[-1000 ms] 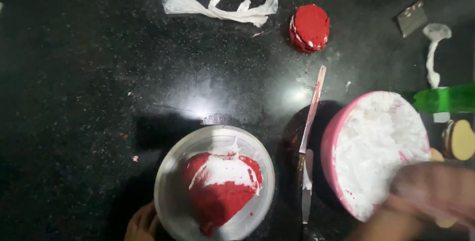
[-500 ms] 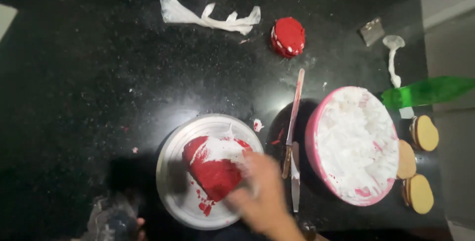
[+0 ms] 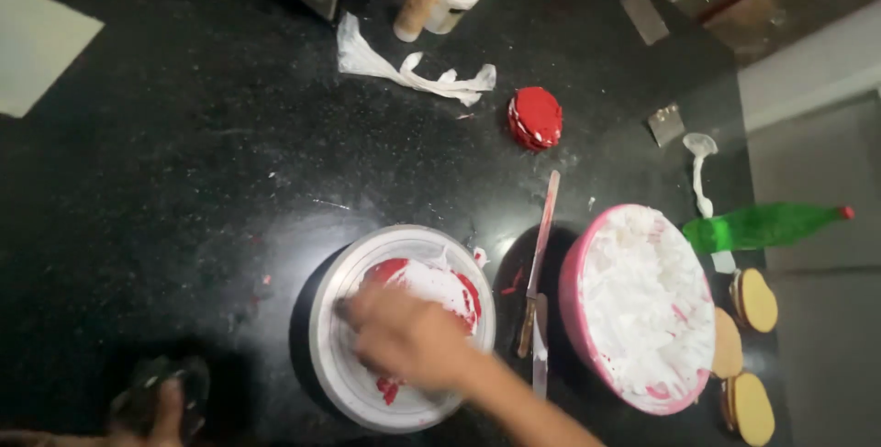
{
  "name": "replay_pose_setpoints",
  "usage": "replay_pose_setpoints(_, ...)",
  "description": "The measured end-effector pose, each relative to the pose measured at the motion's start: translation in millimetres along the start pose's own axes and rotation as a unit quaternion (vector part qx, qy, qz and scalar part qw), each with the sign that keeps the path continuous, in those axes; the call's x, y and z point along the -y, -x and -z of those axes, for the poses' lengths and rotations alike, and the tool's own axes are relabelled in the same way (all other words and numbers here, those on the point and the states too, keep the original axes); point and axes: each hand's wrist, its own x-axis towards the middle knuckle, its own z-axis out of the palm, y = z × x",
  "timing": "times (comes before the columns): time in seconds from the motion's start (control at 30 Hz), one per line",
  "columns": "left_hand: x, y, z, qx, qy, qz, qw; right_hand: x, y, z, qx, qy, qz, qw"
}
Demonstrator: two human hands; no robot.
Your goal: The person cuts a round red cake into quarters on a turntable, removes one quarter, and spreads white frosting on the remaining cake. They then place the removed quarter back onto the frosted area and smooth the frosting with a spatula.
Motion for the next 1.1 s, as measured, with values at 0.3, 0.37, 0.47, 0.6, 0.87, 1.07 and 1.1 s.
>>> replay_pose_setpoints(0.3,-55.3,52.5,-75.0,0.01,-0.006,-0.032,0.999,-62.8,-25.4,30.8,-0.018,0.073,-0.103,0.992)
replay_pose_setpoints(0.37,-56.9,59.2,-81.0,0.038,0.004,-0.036,0.999,-53.9,-27.2,33.6,0.014,0.089,-0.156,0.984)
replay_pose_setpoints(0.47,-42.9,54.6,-88.0,0.043,-0.012,-0.013,0.999,-57.8,-23.0,31.3,-0.002,0.073,-0.146,0.987)
replay_pose_setpoints(0.6,-66.2,59.5,-77.1,0.052,-0.005,-0.006,0.999,-59.9,-16.4,30.6,-0.043,0.053,-0.132,0.989)
replay_pose_setpoints(0.87,-71.3,48.5,-72.8,0.037,0.064,-0.044,0.996,-76.4,2.2,26.2,-0.059,0.204,-0.113,0.971)
replay_pose_setpoints(1.07,-47.3,41.4,-60.6,-0.004,-0.073,-0.094,0.993,-74.1,26.4,39.9,-0.107,0.173,-0.132,0.97)
replay_pose_setpoints(1.1,-10.9,25.8,-60.7,-0.001,-0.073,-0.099,0.992,-71.2,31.1,42.0,-0.112,0.175,-0.134,0.969)
